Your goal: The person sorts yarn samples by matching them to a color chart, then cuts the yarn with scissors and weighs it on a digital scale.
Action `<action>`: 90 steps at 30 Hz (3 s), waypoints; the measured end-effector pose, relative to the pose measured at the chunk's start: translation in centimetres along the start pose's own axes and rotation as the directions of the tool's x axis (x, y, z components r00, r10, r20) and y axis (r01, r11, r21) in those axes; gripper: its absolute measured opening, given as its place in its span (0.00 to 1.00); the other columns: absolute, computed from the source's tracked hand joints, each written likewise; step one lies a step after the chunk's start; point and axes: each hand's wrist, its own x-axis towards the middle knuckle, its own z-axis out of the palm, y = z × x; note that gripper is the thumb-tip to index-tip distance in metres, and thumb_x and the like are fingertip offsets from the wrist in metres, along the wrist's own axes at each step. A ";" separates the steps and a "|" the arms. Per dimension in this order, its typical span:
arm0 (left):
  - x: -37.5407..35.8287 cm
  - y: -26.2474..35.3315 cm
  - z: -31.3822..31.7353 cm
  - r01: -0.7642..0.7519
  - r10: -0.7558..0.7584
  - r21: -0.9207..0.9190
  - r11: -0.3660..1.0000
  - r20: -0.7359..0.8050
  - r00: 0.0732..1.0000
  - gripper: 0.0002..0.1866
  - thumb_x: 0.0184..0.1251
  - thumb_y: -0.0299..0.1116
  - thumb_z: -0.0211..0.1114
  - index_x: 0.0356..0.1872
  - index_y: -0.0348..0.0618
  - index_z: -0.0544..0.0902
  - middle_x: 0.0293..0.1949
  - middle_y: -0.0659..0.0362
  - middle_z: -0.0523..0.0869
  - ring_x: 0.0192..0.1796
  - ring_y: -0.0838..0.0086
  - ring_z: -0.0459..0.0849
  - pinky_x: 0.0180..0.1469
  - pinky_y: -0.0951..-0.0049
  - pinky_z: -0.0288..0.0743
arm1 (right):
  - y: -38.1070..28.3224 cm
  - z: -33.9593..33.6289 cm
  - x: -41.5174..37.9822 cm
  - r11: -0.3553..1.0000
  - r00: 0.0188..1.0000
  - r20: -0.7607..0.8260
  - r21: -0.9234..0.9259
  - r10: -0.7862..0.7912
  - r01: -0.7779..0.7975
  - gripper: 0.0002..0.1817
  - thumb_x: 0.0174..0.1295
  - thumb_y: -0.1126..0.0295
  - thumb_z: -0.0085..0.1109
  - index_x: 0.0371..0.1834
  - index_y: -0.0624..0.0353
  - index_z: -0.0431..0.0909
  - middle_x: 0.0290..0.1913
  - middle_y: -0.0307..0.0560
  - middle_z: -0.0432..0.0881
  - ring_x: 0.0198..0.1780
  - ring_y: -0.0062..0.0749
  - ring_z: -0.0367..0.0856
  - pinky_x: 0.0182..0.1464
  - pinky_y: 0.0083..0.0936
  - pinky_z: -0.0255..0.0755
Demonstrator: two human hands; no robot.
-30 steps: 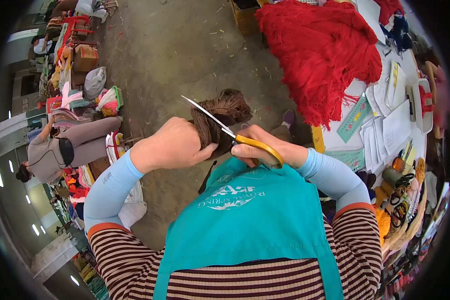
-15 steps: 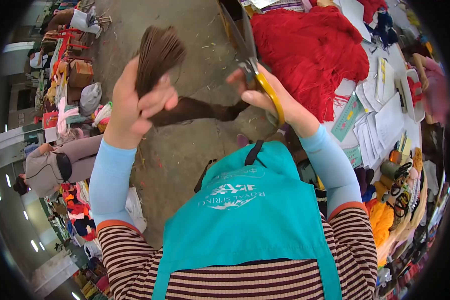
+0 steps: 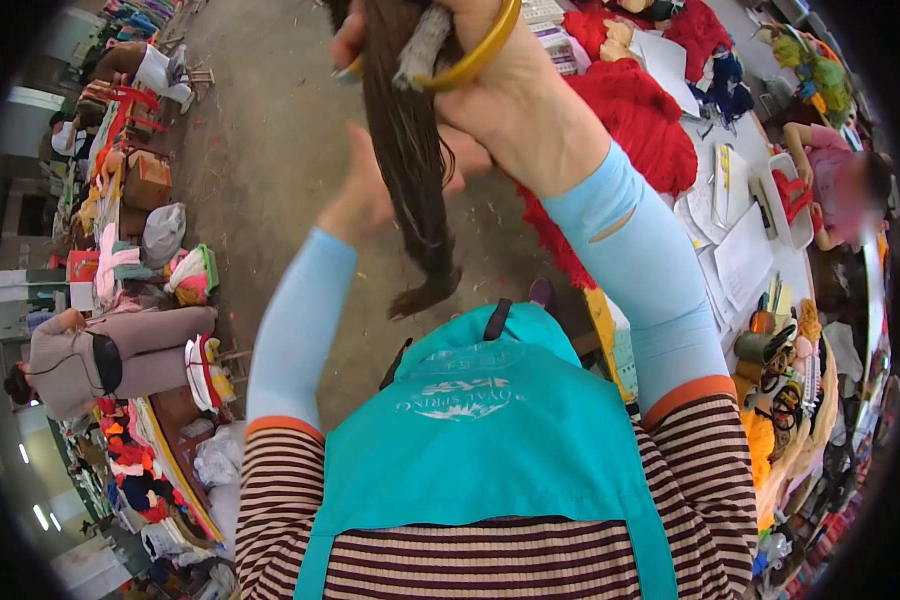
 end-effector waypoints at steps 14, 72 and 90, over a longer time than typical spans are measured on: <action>-4.3 2.9 4.9 -0.167 0.140 -0.576 0.800 -0.092 0.986 0.16 0.80 0.45 0.50 0.31 0.51 0.72 0.17 0.73 0.59 0.18 0.86 0.59 0.38 0.77 0.67 | 0.7 -25.4 -6.5 0.622 0.692 -0.720 -0.517 0.056 -0.588 0.19 0.62 0.50 0.64 0.37 0.54 0.74 0.26 0.39 0.77 0.27 0.25 0.77 0.29 0.26 0.71; -5.3 10.6 4.5 -0.426 0.537 -0.636 0.643 -0.021 0.843 0.17 0.77 0.44 0.54 0.27 0.48 0.72 0.12 0.72 0.65 0.14 0.86 0.63 0.29 0.79 0.70 | 9.1 -11.2 -14.2 0.674 0.913 0.171 -0.726 0.370 -0.137 0.15 0.59 0.63 0.69 0.33 0.62 0.75 0.26 0.37 0.73 0.31 0.18 0.68 0.32 0.24 0.66; -2.8 11.3 2.8 -0.327 0.363 -0.604 0.726 -0.068 0.929 0.16 0.76 0.42 0.56 0.26 0.50 0.70 0.13 0.74 0.60 0.14 0.88 0.60 0.31 0.81 0.65 | 5.4 -13.9 -13.6 0.809 1.000 -0.003 -0.588 0.026 -0.023 0.18 0.69 0.55 0.48 0.37 0.60 0.74 0.23 0.36 0.76 0.27 0.20 0.75 0.30 0.20 0.68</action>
